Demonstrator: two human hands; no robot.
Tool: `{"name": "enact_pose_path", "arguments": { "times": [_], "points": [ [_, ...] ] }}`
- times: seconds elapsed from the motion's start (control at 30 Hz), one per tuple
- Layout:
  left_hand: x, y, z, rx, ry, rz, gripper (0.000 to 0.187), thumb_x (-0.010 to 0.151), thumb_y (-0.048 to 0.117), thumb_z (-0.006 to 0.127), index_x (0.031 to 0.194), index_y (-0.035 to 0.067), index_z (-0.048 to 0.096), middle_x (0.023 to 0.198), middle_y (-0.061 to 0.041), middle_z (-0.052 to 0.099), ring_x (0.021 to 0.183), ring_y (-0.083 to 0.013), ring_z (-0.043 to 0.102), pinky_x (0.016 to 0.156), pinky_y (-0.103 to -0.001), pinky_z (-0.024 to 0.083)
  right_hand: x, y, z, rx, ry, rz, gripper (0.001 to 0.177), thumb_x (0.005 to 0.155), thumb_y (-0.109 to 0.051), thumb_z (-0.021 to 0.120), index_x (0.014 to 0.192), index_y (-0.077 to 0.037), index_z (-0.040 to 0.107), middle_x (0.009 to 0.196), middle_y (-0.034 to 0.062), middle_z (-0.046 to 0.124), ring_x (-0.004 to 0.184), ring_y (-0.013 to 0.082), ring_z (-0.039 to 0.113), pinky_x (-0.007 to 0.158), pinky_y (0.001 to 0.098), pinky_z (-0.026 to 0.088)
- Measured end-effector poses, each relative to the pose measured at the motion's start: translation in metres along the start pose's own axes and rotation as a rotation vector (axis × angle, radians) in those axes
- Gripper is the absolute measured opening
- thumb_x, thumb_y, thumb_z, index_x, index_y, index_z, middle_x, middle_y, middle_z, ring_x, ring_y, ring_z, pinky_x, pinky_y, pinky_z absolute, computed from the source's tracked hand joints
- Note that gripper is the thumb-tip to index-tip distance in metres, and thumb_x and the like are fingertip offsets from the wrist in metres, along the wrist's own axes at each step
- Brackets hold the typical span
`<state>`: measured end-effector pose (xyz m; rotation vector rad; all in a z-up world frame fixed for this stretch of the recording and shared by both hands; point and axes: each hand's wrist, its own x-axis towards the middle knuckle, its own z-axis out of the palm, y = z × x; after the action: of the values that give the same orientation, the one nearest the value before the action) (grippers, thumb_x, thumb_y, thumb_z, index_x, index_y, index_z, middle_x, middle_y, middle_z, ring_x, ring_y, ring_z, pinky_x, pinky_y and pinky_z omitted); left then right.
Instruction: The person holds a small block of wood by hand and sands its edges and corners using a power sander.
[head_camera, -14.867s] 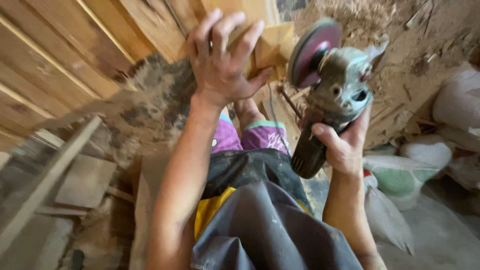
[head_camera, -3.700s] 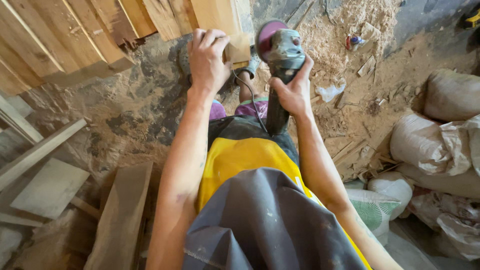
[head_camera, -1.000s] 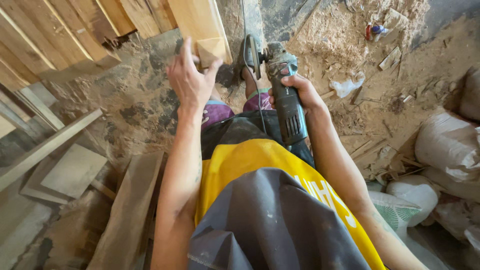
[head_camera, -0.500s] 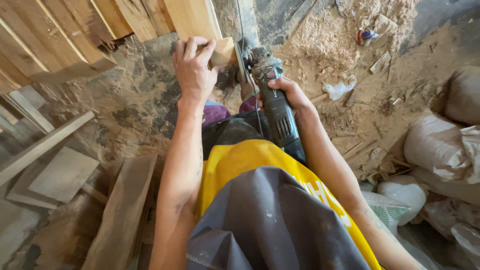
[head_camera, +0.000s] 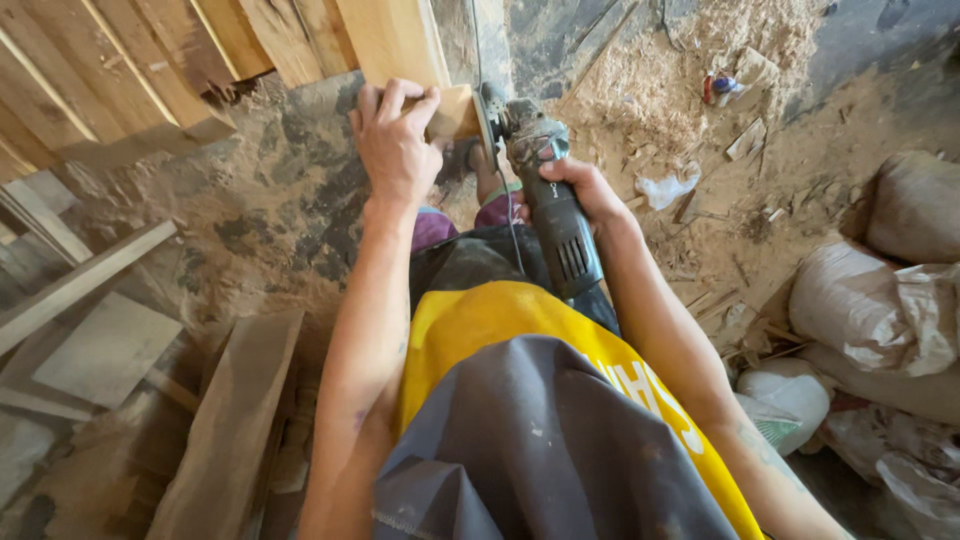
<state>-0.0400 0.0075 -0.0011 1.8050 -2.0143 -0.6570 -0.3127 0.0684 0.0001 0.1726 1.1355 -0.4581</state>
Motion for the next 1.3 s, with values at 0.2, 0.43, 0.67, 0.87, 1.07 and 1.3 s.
{"name": "enact_pose_path", "arguments": {
  "times": [0.2, 0.43, 0.67, 0.87, 1.07, 1.3],
  "points": [
    [-0.002, 0.0, -0.001, 0.001, -0.032, -0.01, 0.053, 0.06, 0.018, 0.097, 0.11, 0.016, 0.079, 0.111, 0.004, 0.061, 0.108, -0.0254, 0.053, 0.093, -0.048, 0.043, 0.01, -0.003, 0.002, 0.063, -0.057, -0.033, 0.059, 0.089, -0.021, 0.066, 0.137, 0.003, 0.041, 0.1, 0.0282, 0.069, 0.081, 0.0385, 0.072, 0.072, 0.0511, 0.063],
    [-0.003, -0.001, -0.004, -0.042, -0.021, -0.016, 0.055, 0.057, 0.019, 0.099, 0.108, 0.012, 0.078, 0.109, 0.001, 0.062, 0.106, -0.0257, 0.054, 0.09, -0.048, 0.042, -0.014, 0.02, -0.001, 0.027, 0.028, -0.03, 0.057, 0.085, -0.019, 0.065, 0.136, -0.01, 0.042, 0.093, 0.026, 0.069, 0.075, 0.0367, 0.072, 0.068, 0.0485, 0.062],
    [-0.003, -0.007, 0.014, -0.297, -0.033, -0.627, 0.044, 0.075, 0.033, 0.097, 0.1, 0.011, 0.067, 0.1, -0.001, 0.067, 0.099, -0.0185, 0.065, 0.092, -0.037, 0.052, -0.016, 0.019, -0.005, 0.004, 0.045, -0.168, 0.053, 0.088, -0.016, 0.064, 0.135, -0.006, 0.043, 0.091, 0.0283, 0.069, 0.073, 0.0383, 0.071, 0.068, 0.0488, 0.062],
    [-0.006, -0.021, 0.001, 0.032, 0.071, 0.011, 0.058, 0.071, 0.006, 0.089, 0.126, 0.013, 0.07, 0.125, -0.012, 0.059, 0.117, -0.0282, 0.056, 0.102, -0.044, 0.047, -0.009, 0.018, -0.002, -0.01, -0.004, -0.197, 0.051, 0.088, -0.017, 0.064, 0.134, -0.007, 0.044, 0.091, 0.0264, 0.067, 0.071, 0.0385, 0.071, 0.065, 0.0481, 0.062],
    [0.001, -0.032, 0.009, 0.081, -0.199, 0.096, 0.067, 0.078, 0.011, 0.089, 0.14, 0.011, 0.064, 0.132, -0.008, 0.059, 0.12, -0.0287, 0.056, 0.105, -0.049, 0.046, -0.002, 0.03, 0.002, 0.128, -0.103, -0.143, 0.05, 0.09, -0.018, 0.064, 0.133, -0.01, 0.04, 0.095, 0.0264, 0.067, 0.077, 0.0391, 0.071, 0.067, 0.0489, 0.062],
    [-0.008, -0.016, 0.008, 0.004, -0.043, 0.016, 0.068, 0.06, 0.021, 0.099, 0.12, 0.008, 0.069, 0.12, -0.009, 0.063, 0.111, -0.0289, 0.056, 0.095, -0.046, 0.048, -0.001, 0.025, -0.003, 0.095, -0.125, -0.031, 0.053, 0.091, -0.031, 0.062, 0.119, 0.013, 0.058, 0.096, 0.0276, 0.069, 0.079, 0.0359, 0.072, 0.076, 0.0441, 0.063]
  ]
}}
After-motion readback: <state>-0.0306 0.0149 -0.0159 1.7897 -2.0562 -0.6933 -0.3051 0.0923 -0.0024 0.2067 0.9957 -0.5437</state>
